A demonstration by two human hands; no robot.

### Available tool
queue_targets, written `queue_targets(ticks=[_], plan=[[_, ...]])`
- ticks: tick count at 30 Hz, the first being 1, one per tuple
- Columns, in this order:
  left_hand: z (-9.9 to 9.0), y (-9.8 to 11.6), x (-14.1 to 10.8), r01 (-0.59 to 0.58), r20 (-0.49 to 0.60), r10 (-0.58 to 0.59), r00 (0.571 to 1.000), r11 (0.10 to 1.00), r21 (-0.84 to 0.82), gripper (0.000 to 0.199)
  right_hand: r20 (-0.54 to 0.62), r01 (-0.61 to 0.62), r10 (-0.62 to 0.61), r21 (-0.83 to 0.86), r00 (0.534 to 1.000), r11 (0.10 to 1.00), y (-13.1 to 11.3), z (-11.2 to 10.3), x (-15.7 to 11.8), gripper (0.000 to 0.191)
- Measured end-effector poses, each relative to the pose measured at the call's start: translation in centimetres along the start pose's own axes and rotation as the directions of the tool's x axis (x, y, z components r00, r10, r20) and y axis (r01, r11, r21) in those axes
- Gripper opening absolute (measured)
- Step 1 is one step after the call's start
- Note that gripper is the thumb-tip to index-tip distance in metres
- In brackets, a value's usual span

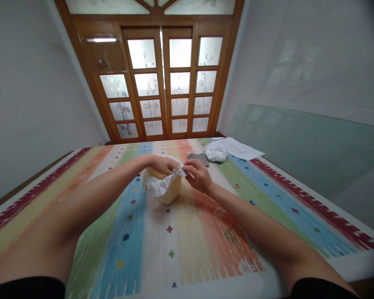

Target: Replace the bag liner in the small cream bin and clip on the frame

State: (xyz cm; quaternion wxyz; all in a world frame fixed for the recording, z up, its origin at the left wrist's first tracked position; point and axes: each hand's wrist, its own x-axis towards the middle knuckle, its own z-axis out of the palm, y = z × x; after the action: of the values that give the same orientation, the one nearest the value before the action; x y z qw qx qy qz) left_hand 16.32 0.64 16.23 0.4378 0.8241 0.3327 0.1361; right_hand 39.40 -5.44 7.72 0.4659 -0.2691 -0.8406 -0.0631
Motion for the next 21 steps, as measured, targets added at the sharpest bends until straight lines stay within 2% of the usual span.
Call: queue_targets(ticks=[1,2,4,5,6,7,9,10,12,15,21], plan=[[-0.2,0.2,-0.1,-0.030,0.067,0.026,0.997,0.998,0.054,0.025,-0.024,-0.001,0.001,0.001,1.000,1.000,-0.1,0.2,-0.2,0.015],[-0.4,0.4,-0.2,-0.068,0.045,0.064,0.997,0.994,0.091,0.023,-0.038,0.001,-0.001,0.006,0.999,1.000,-0.2,0.3,-0.3,0.015],[-0.6,0.6,-0.4,-0.120,-0.096,0.136,0.986,0.981,0.150,0.018,-0.039,0.011,-0.010,0.012,0.999,1.000,-0.4,0.5,-0.6,0.014],[-0.6,0.6,-0.5,-0.122,-0.108,0.145,0.984,0.973,0.198,0.015,-0.043,0.019,-0.018,0.011,0.999,1.000,-0.6,0.6,-0.7,0.014],[-0.5,0.6,-0.6,-0.120,-0.056,0.139,0.989,0.957,0.266,0.013,-0.053,0.032,-0.031,0.009,0.998,0.999,-0.7,0.7,-0.9,0.013],[-0.4,0.6,-0.7,-0.125,0.039,0.119,0.992,0.929,0.348,0.012,-0.066,0.053,-0.052,0.012,0.996,0.999,-0.8,0.8,-1.0,0.014],[-0.2,0.7,-0.7,-0.174,0.218,0.070,0.973,0.847,0.502,0.014,-0.092,0.112,-0.108,0.033,0.990,0.993,-0.9,1.0,-1.3,0.015],[-0.1,0.8,-0.6,-0.200,0.266,0.056,0.962,0.806,0.557,0.017,-0.096,0.139,-0.134,0.047,0.986,0.989,-0.9,1.1,-1.4,0.016],[0.1,0.8,-0.5,-0.216,0.278,0.045,0.960,0.752,0.623,0.020,-0.079,0.175,-0.169,0.075,0.982,0.982,-1.0,1.4,-1.6,0.017],[0.4,0.8,-0.4,-0.174,0.260,-0.011,0.966,0.715,0.678,0.021,-0.042,0.203,-0.200,0.097,0.979,0.974,-1.0,1.6,-1.9,0.016],[0.7,0.5,-0.4,-0.141,0.263,-0.062,0.963,0.715,0.685,0.028,0.036,0.292,-0.294,0.041,0.955,0.956,-0.7,1.2,-2.0,0.015]])
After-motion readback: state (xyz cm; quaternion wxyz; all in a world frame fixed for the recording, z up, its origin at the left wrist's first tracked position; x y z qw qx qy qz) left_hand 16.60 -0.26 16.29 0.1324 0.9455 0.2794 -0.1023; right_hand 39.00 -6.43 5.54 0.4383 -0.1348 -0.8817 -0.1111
